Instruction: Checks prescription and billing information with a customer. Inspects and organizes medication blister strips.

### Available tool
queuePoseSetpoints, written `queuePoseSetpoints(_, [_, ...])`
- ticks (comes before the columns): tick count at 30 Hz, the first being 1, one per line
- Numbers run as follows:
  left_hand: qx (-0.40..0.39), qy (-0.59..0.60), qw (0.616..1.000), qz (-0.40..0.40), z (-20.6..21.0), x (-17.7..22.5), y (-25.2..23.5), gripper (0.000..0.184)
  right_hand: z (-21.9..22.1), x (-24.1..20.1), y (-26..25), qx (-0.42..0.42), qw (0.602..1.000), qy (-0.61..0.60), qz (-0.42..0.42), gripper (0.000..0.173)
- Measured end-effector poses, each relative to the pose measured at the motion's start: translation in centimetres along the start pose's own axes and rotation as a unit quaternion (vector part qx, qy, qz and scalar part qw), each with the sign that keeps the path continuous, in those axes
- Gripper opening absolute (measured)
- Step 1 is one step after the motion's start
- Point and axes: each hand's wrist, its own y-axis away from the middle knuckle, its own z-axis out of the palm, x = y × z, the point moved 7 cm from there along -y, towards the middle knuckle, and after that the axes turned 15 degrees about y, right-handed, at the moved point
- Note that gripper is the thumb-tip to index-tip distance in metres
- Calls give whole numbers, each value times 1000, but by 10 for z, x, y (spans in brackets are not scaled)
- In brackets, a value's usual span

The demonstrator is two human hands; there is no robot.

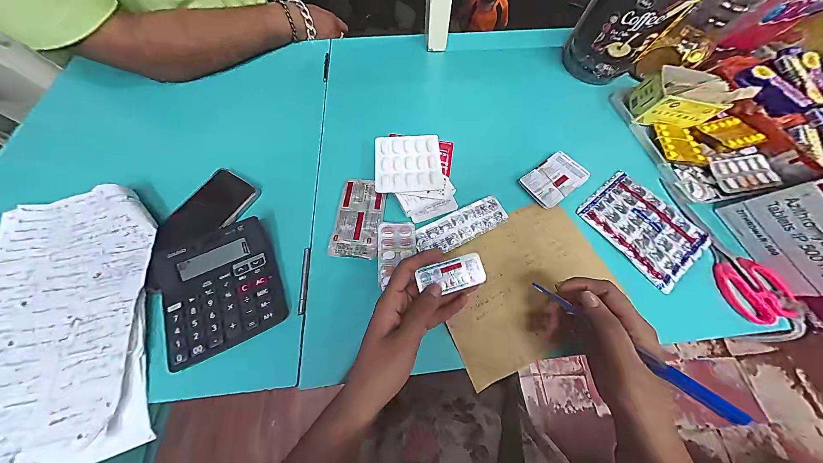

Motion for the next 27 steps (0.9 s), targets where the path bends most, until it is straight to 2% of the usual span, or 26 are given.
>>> queuePoseSetpoints(5, [-15, -47, 999, -7, 25, -1, -26, 49, -7, -5, -17, -30, 994, 83, -58, 13])
queuePoseSetpoints(8, [4, -175, 984, 12, 31, -4, -36, 50, -6, 4, -25, -64, 993, 64, -71, 12])
queuePoseSetpoints(12, [63, -338, 936, 81, 36, -18, -38, 40, -11, 15, -33, -114, 991, 18, -69, 12])
queuePoseSetpoints(15, [118, -441, 877, 148, 36, -25, -36, 37, -16, 16, -32, -141, 987, 10, -73, 14])
queuePoseSetpoints(17, [121, -479, 854, 161, 38, -27, -37, 36, -19, 16, -33, -151, 986, 4, -75, 18])
queuePoseSetpoints(19, [108, -480, 856, 159, 42, -29, -40, 34, -19, 18, -33, -146, 985, 9, -90, 18])
queuePoseSetpoints(24, [70, -369, 922, 97, 27, -34, -40, 35, -20, 17, -31, -117, 984, 72, -114, 15])
queuePoseSetpoints(27, [68, -360, 925, 104, 25, -35, -38, 37, -20, 16, -30, -94, 985, 114, -95, 13])
